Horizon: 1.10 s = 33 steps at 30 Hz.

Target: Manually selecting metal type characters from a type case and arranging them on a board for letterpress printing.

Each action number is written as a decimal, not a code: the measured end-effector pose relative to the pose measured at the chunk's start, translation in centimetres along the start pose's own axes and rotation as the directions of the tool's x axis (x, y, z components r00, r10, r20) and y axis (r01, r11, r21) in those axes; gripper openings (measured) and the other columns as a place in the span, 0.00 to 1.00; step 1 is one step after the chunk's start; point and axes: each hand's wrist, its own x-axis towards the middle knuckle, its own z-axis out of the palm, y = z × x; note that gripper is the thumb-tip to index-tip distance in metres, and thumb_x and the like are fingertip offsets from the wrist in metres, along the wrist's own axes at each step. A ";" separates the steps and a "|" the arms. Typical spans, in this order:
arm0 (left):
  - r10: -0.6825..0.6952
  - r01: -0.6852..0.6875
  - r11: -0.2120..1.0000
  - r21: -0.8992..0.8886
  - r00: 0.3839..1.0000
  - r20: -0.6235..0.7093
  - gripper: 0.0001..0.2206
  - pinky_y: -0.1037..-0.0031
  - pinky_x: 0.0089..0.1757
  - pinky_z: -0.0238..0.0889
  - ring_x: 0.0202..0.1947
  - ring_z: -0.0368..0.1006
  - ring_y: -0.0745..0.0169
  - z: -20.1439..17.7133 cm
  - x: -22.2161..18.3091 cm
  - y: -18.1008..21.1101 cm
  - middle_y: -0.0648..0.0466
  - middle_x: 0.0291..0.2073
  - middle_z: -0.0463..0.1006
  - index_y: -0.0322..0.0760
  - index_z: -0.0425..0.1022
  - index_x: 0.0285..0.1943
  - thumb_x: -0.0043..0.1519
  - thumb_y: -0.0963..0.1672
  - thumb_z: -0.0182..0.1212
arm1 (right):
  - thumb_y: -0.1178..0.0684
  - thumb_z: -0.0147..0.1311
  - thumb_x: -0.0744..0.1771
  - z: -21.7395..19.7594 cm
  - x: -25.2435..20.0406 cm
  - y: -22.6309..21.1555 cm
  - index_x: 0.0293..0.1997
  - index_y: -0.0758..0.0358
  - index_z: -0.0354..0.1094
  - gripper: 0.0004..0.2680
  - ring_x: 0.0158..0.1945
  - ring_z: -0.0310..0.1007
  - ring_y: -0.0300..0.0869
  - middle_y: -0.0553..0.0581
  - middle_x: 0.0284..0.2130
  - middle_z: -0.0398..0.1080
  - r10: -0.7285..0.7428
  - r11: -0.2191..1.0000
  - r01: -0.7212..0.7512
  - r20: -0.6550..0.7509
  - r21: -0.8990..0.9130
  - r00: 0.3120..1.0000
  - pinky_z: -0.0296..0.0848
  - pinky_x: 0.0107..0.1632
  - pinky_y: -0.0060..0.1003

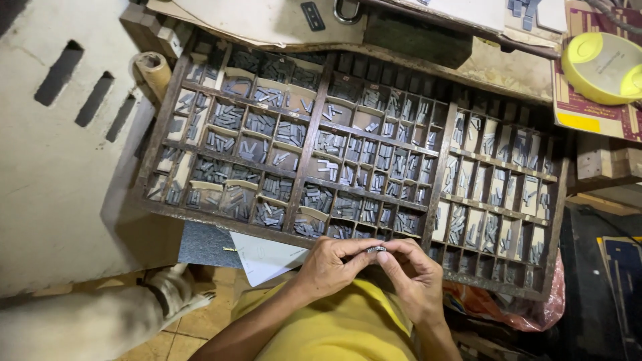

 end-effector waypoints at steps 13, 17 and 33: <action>-0.056 0.057 0.996 -0.076 0.998 0.009 0.09 0.81 0.44 0.74 0.45 0.83 0.75 0.9 0.4 -0.4 0.56 0.46 0.87 0.41 0.85 0.49 0.63 0.45 0.65 | 0.61 0.55 0.68 -0.3 -0.5 1.7 0.43 0.65 0.72 0.02 0.41 0.71 0.37 0.54 0.38 0.70 -0.062 0.998 0.063 -0.058 0.006 0.996 0.72 0.46 0.30; -0.217 0.217 0.968 -0.129 0.976 0.017 0.10 0.87 0.40 0.74 0.35 0.88 0.77 1.6 0.5 -1.4 0.63 0.41 0.90 0.44 0.88 0.47 0.61 0.46 0.65 | 0.60 0.53 0.69 -4.1 0.3 1.3 0.43 0.64 0.69 0.02 0.44 0.70 0.38 0.55 0.42 0.69 -0.116 0.984 0.090 -0.161 -0.156 0.980 0.69 0.47 0.32; -0.311 0.308 0.946 -0.102 0.951 -0.006 0.14 0.84 0.20 0.66 0.27 0.86 0.74 1.1 0.4 -1.8 0.51 0.33 0.91 0.41 0.86 0.52 0.59 0.47 0.66 | 0.58 0.60 0.68 -14.5 0.6 2.8 0.59 0.67 0.71 0.13 0.45 0.77 0.39 0.58 0.44 0.78 -0.271 0.762 -0.151 -0.522 -0.630 0.809 0.75 0.51 0.32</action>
